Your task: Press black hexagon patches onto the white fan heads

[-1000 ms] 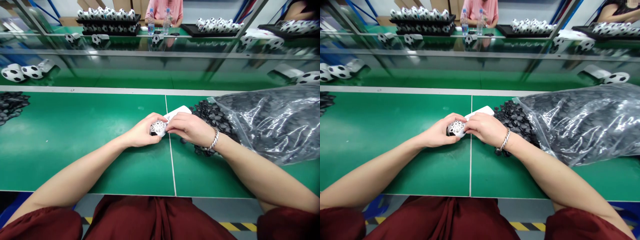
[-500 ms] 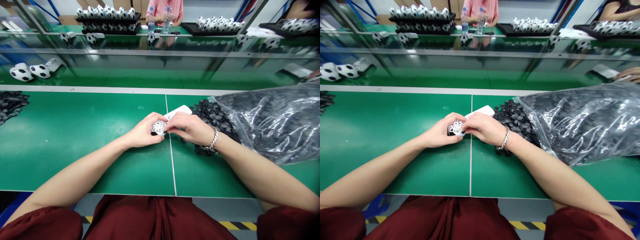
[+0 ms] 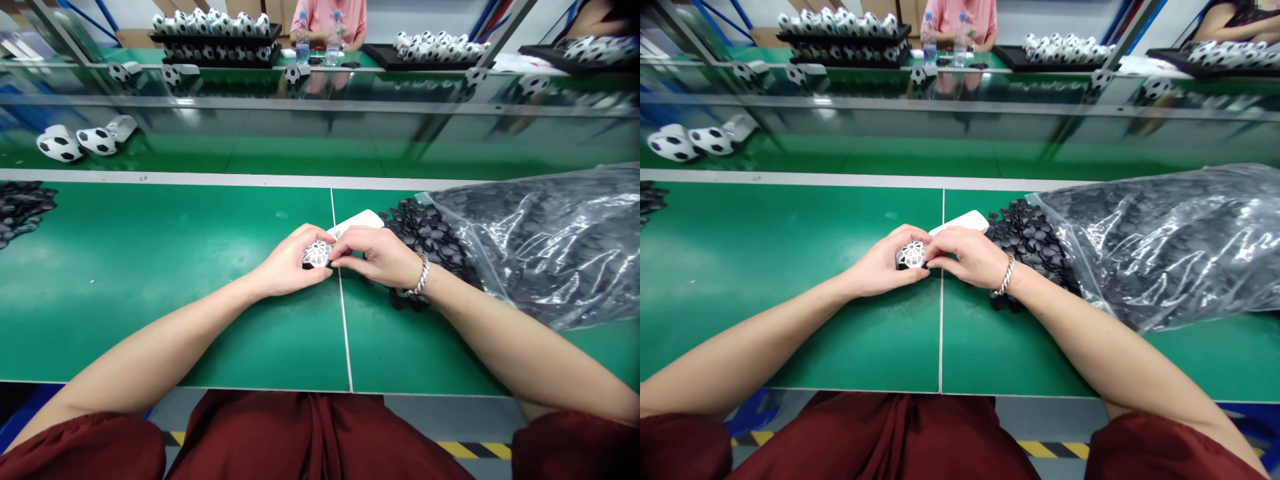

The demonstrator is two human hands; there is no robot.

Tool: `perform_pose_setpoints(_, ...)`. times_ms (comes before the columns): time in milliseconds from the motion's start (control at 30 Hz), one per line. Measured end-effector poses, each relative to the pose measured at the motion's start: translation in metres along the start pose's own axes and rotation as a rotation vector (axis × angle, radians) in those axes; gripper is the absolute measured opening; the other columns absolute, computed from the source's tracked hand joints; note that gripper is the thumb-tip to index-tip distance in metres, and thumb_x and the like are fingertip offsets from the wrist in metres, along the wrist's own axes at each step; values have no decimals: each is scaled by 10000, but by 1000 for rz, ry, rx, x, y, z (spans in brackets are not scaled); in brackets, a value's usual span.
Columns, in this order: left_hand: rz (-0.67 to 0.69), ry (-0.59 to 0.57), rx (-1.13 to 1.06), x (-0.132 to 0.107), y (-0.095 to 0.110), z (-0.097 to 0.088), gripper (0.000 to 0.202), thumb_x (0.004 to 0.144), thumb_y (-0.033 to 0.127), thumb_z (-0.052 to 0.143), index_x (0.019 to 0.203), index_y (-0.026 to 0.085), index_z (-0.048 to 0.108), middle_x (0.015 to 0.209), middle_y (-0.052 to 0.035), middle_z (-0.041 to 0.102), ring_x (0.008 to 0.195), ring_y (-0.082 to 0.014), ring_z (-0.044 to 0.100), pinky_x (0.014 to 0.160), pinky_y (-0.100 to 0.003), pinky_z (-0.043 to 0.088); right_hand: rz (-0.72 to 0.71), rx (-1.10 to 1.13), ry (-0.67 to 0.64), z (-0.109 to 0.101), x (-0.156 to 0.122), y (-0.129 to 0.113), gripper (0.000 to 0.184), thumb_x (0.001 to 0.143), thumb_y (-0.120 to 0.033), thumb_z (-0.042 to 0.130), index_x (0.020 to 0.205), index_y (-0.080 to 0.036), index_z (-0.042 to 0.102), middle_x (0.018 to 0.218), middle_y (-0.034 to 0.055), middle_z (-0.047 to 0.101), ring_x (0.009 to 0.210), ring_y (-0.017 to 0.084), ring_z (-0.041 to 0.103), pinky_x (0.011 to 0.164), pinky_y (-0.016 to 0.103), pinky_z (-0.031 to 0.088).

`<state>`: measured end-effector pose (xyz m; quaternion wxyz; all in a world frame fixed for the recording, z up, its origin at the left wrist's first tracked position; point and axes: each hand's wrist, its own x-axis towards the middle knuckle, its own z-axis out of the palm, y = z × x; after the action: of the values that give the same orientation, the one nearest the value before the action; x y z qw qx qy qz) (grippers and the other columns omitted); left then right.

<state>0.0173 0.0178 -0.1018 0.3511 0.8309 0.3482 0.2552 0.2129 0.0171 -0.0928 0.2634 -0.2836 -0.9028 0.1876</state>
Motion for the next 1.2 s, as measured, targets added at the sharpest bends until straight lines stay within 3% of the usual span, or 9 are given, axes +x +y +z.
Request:
perform_pose_setpoints(867, -19, 73, -9, 0, 3, 5, 322, 668, 195, 592, 984, 180, 534, 1023, -41, 536, 986, -182, 518, 902, -327, 401, 80, 90, 53, 6, 0, 5, 83, 769, -230, 612, 743, -154, 592, 703, 18, 621, 667, 121, 544, 648, 258, 440)
perform_pose_setpoints(1067, -6, 104, -20, 0, 0, 8, 317, 651, 178, 590, 962, 183, 533, 1011, -38, 535, 964, -174, 517, 890, -330, 404, 161, 100, 126, 7, -1, 15, 294, 685, -428, 672, 709, -158, 559, 673, 15, 578, 630, 129, 523, 598, 260, 433)
perform_pose_setpoints(1200, -8, 111, -14, 0, 0, 9, 322, 648, 175, 591, 966, 179, 535, 1017, -39, 531, 973, -174, 514, 890, -322, 402, 240, -67, 156, 6, -1, 20, 495, 590, -582, 671, 811, -153, 561, 775, 57, 587, 736, 188, 531, 668, 322, 428)
